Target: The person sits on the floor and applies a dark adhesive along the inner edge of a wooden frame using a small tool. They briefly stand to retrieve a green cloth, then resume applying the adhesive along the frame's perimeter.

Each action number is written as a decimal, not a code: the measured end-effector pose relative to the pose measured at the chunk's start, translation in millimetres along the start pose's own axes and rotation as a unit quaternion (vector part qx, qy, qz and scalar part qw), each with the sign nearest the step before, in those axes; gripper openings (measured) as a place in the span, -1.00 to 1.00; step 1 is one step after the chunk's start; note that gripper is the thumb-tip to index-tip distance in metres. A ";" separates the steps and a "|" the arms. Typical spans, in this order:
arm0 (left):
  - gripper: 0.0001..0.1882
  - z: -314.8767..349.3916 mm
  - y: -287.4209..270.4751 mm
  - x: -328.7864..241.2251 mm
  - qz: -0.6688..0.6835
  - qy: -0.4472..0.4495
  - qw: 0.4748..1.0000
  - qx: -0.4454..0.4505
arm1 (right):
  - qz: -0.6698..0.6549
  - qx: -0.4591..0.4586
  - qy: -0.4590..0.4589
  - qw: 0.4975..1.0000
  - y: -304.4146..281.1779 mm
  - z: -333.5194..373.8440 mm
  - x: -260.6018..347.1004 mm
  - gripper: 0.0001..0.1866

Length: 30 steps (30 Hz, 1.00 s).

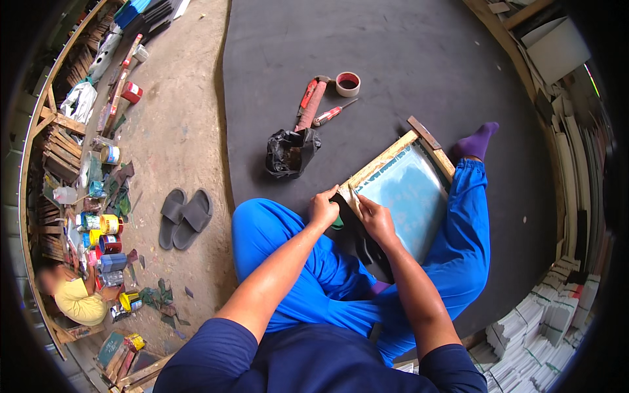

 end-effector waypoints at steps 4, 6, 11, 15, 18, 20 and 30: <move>-0.40 -0.4 1.1 -6.1 0.006 0.004 1.000 0.000 | -0.256 0.085 0.145 0.952 18.6 -0.4 -42.4 -0.62; -0.41 -1.1 0.6 2.4 0.008 0.008 1.000 -0.011 | -0.457 0.136 0.334 0.813 23.8 7.3 -42.1 -0.63; -0.44 -3.8 4.0 7.9 0.028 -0.015 1.000 -0.001 | -0.436 0.129 0.374 0.809 10.4 6.6 -24.4 -0.60; -0.45 -5.2 5.2 -1.9 0.024 0.026 0.999 -0.018 | -0.075 -0.006 0.091 0.993 -14.3 -7.4 -21.3 -0.66; -0.43 -2.7 1.2 -8.1 0.018 0.073 0.996 -0.048 | 0.021 0.014 0.113 0.993 -22.8 -10.4 12.9 -0.67; -0.41 -1.4 1.2 -13.4 0.023 0.080 0.995 -0.047 | 0.040 0.018 0.111 0.993 -23.4 -9.0 13.7 -0.67; -0.40 -4.7 5.7 -13.9 0.032 0.056 0.998 0.001 | 0.081 0.030 0.135 0.987 -23.4 -11.9 21.8 -0.66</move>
Point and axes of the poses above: each hand's wrist, its own z-axis away from the middle knuckle, its own y-axis out of the palm, x = y × z, the point moved 7 cm from there along -z, towards the middle knuckle, and after that the axes turned 3 degrees about -z, right-handed, at the moved point
